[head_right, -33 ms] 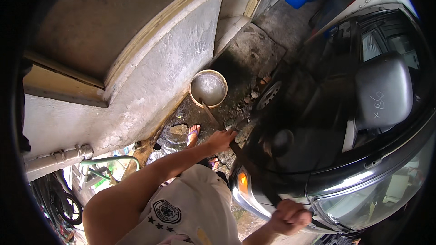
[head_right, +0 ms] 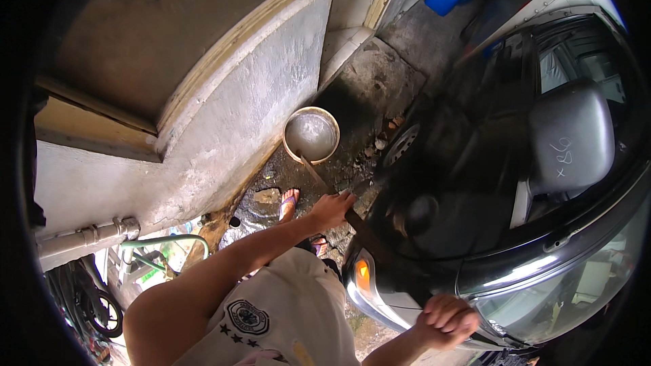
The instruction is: The person stands beside a parked car and repeatedly stirs a white liquid in a bucket using a long wooden stick. The person holds the stick with both hands and moves it in a circular motion inside the bucket throughout the clip.
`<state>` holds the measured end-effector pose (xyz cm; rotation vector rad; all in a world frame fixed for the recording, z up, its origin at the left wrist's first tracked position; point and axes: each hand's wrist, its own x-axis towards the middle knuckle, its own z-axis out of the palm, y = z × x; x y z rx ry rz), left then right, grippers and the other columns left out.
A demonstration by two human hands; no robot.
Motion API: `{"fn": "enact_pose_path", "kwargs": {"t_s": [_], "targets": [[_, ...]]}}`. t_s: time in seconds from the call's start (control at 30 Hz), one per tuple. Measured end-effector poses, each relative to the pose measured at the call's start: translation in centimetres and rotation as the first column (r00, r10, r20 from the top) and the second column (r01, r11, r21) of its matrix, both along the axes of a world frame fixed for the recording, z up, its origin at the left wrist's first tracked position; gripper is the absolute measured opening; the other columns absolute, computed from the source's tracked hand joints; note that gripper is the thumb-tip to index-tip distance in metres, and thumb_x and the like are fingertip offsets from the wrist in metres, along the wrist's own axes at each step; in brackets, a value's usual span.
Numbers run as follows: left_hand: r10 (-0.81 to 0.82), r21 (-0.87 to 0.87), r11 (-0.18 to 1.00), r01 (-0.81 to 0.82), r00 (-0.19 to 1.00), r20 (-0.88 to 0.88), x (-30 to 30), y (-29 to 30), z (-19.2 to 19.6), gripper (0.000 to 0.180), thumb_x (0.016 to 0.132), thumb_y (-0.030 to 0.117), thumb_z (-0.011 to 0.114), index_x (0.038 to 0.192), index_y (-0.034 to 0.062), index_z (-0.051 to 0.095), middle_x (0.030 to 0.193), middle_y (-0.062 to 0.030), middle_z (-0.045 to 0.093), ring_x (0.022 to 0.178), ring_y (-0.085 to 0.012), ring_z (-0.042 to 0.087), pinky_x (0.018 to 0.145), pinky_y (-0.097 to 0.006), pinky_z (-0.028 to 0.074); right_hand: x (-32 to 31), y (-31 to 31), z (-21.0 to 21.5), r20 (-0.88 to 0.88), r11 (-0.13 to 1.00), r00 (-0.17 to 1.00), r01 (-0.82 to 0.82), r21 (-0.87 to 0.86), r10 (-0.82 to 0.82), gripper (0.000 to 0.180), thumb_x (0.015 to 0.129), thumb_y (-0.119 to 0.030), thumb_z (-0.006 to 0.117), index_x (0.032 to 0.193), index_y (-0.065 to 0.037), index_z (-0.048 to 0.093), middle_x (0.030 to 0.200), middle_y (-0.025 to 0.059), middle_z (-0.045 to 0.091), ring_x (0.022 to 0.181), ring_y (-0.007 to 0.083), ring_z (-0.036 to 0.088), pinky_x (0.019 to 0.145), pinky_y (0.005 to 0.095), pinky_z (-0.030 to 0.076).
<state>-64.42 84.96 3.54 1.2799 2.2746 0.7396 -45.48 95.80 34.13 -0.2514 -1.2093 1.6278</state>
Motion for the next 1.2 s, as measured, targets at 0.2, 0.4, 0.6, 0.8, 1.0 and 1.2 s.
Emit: {"fn": "enact_pose_path", "kwargs": {"t_s": [0.2, 0.4, 0.6, 0.8, 1.0, 1.2], "targets": [[0.454, 0.163, 0.874, -0.458, 0.889, 0.062, -8.3, -0.5, 1.3, 0.045, 0.067, 0.023, 0.078, 0.101, 0.0086, 0.051, 0.097, -0.0121, 0.06, 0.086, -0.0371, 0.065, 0.069, -0.049, 0.052, -16.7, 0.6, 0.4, -0.054, 0.941, 0.969, -0.218, 0.259, 0.239, 0.01, 0.093, -0.005, 0.045, 0.088, -0.004, 0.054, 0.047, 0.0039, 0.039, 0.036, 0.014, 0.037, 0.032, 0.0296, 0.037], [0.474, 0.469, 0.68, -0.564, 0.826, 0.306, -15.3, -3.0, -5.0, 0.039, 0.067, 0.006, 0.072, 0.1, 0.0073, 0.052, 0.088, -0.0113, 0.063, 0.092, -0.0346, 0.064, 0.082, -0.042, 0.051, -24.0, -5.1, -0.7, -0.043, 0.833, 0.877, -0.439, 0.336, 0.479, 0.047, 0.094, -0.012, 0.061, 0.054, -0.001, 0.04, 0.047, 0.0075, 0.049, 0.038, 0.0184, 0.049, 0.036, 0.0322, 0.045], [0.261, 0.522, 0.693, -0.497, 0.848, 0.461, -19.2, 0.8, -4.1, 0.074, 0.069, 0.008, 0.071, 0.14, 0.0129, 0.048, 0.077, -0.0055, 0.059, 0.079, -0.0263, 0.061, 0.076, -0.036, 0.049, -26.3, -4.3, -0.1, 0.042, 0.815, 0.905, -0.401, 0.418, 0.424, 0.044, 0.091, -0.009, 0.06, 0.051, 0.0, 0.043, 0.047, 0.008, 0.05, 0.037, 0.0199, 0.05, 0.037, 0.0333, 0.048], [0.29, 0.568, 0.634, -0.525, 0.842, 0.455, -16.7, 6.0, -2.2, 0.068, 0.064, 0.014, 0.074, 0.13, 0.0154, 0.058, 0.076, -0.004, 0.063, 0.076, -0.0249, 0.063, 0.078, -0.037, 0.047, -26.1, -0.6, 1.5, 0.26, 0.781, 0.92, -0.387, 0.49, 0.292, 0.02, 0.1, -0.015, 0.05, 0.083, -0.005, 0.05, 0.043, 0.0029, 0.044, 0.032, 0.0096, 0.043, 0.033, 0.0268, 0.045], [0.276, 0.472, 0.687, -0.553, 0.799, 0.534, -13.6, 6.2, -2.9, 0.048, 0.066, 0.015, 0.074, 0.113, 0.0094, 0.063, 0.079, -0.0117, 0.066, 0.082, -0.0317, 0.066, 0.074, -0.041, 0.05, -27.7, 2.0, 2.4, 0.355, 0.81, 0.868, -0.468, 0.352, 0.348, 0.033, 0.098, -0.008, 0.048, 0.066, -0.005, 0.044, 0.042, 0.0043, 0.042, 0.033, 0.0091, 0.041, 0.033, 0.0275, 0.042], [0.239, 0.323, 0.863, -0.388, 0.878, 0.416, -15.4, 3.3, -3.5, 0.045, 0.069, 0.018, 0.075, 0.111, 0.0076, 0.062, 0.087, -0.0163, 0.069, 0.086, -0.0335, 0.068, 0.075, -0.042, 0.051, -28.3, 4.6, 0.6, 0.233, 0.917, 0.924, -0.349, 0.194, 0.303, 0.044, 0.098, -0.015, 0.045, 0.056, -0.01, 0.035, 0.043, 0.0025, 0.036, 0.032, 0.0094, 0.031, 0.032, 0.0256, 0.032]]}}
